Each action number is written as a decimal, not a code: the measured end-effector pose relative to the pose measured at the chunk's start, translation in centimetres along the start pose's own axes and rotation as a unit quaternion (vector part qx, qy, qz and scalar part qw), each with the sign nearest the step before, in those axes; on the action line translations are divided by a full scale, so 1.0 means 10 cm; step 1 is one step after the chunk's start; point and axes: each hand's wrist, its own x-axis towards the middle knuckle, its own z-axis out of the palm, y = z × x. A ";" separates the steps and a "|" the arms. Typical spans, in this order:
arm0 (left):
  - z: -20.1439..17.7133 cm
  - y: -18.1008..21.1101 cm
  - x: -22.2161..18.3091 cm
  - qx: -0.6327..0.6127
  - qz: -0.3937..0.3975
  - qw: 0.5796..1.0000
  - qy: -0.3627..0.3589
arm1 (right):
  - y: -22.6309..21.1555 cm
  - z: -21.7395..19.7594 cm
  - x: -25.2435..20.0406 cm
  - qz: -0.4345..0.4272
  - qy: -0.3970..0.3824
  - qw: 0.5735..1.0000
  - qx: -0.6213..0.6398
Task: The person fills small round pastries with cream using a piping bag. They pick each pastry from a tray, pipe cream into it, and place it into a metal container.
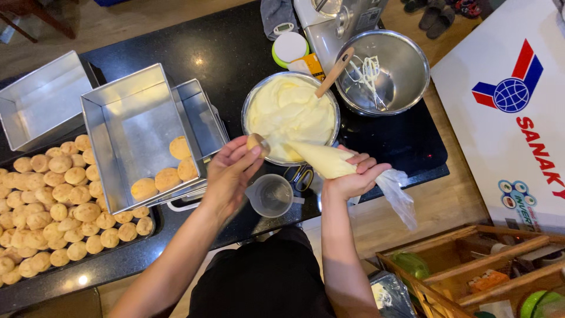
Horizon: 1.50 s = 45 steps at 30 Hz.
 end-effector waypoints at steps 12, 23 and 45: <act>-1.48 1.18 -0.01 0.432 0.319 0.842 0.054 | -0.49 -0.19 0.38 -0.118 0.026 0.990 -0.066; -1.81 1.22 0.08 0.524 0.204 0.827 0.002 | -0.31 0.56 0.22 0.061 -0.144 0.986 0.062; -4.48 0.43 1.14 0.627 0.247 0.678 0.293 | 0.36 0.05 1.28 0.094 -0.215 0.972 -0.004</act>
